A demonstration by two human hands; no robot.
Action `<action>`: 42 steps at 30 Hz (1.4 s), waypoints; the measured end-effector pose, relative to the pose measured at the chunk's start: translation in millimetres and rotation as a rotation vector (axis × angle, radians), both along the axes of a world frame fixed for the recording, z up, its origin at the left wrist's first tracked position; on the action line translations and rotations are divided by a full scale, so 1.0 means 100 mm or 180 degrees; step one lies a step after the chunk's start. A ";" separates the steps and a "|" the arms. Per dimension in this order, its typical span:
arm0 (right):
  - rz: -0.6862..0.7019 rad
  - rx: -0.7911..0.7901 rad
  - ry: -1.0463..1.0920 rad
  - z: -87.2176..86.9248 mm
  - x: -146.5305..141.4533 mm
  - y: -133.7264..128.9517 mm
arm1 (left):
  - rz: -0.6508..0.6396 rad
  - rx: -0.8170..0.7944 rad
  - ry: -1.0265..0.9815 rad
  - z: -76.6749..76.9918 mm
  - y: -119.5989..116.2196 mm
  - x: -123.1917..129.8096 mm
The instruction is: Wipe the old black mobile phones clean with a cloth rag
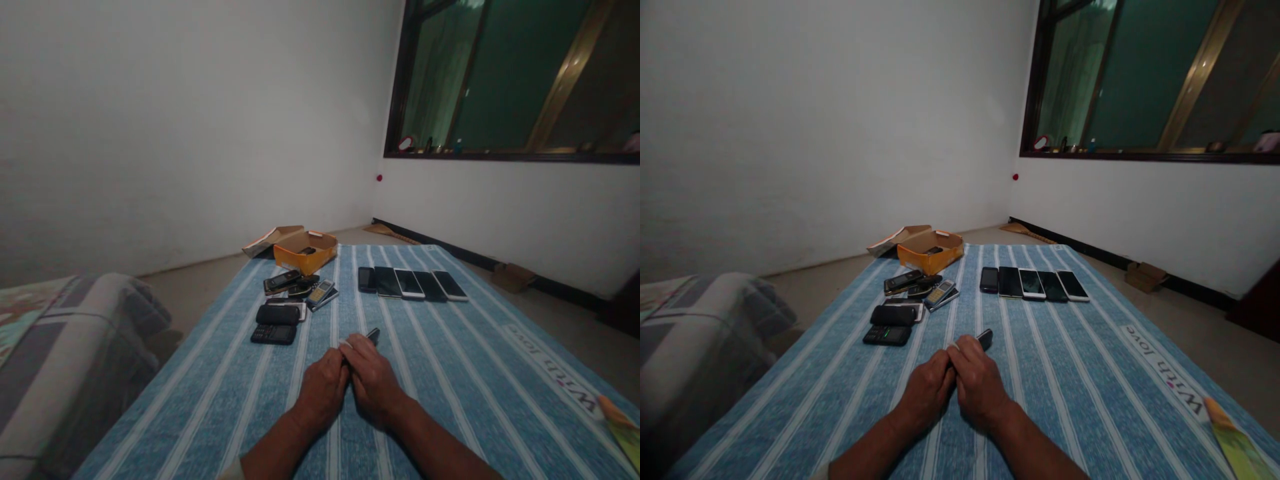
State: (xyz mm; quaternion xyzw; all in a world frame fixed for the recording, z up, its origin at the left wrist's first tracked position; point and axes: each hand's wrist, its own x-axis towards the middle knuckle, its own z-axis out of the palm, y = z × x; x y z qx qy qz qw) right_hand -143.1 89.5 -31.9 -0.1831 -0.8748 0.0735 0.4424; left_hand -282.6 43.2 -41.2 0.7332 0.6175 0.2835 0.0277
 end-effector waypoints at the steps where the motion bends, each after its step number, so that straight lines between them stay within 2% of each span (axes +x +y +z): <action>1: -0.0006 -0.0021 -0.0025 0.01 0.01 0.02 | -0.0009 0.0002 -0.0011 0.00 0.00 0.00; 9: -0.0274 -0.0012 0.0165 -0.05 0.12 0.22 | -0.0033 -0.0034 0.0015 0.00 0.01 -0.02; 12: -0.0285 -0.0041 0.0221 -0.06 0.07 0.16 | -0.0090 0.0033 -0.0049 -0.01 0.00 -0.04; 18: 0.0008 -0.0094 0.0052 -0.01 -0.03 0.02 | -0.0036 0.0089 -0.0100 -0.03 0.01 -0.05; 22: -0.0130 -0.0092 -0.0031 0.00 0.06 0.16 | -0.0134 0.0103 -0.0226 -0.03 0.01 -0.06; 25: -0.0374 -0.0091 0.0051 -0.04 0.14 0.30 | -0.0122 -0.0025 -0.0227 -0.01 0.01 -0.05; 29: -0.0475 -0.0089 0.0140 -0.11 0.17 0.37 | -0.0060 -0.0226 -0.0323 0.07 -0.01 -0.04; 35: -0.0496 -0.0113 0.0115 -0.11 0.17 0.37 | 0.0074 -0.0387 -0.0286 0.16 -0.02 -0.02; 39: -0.0533 -0.0094 0.0157 -0.07 0.12 0.29 | 0.0065 -0.0327 -0.0214 0.10 -0.01 -0.03; 42: -0.0315 -0.0133 -0.0018 -0.03 0.02 0.12 | 0.0018 -0.0271 -0.0302 0.03 0.00 -0.06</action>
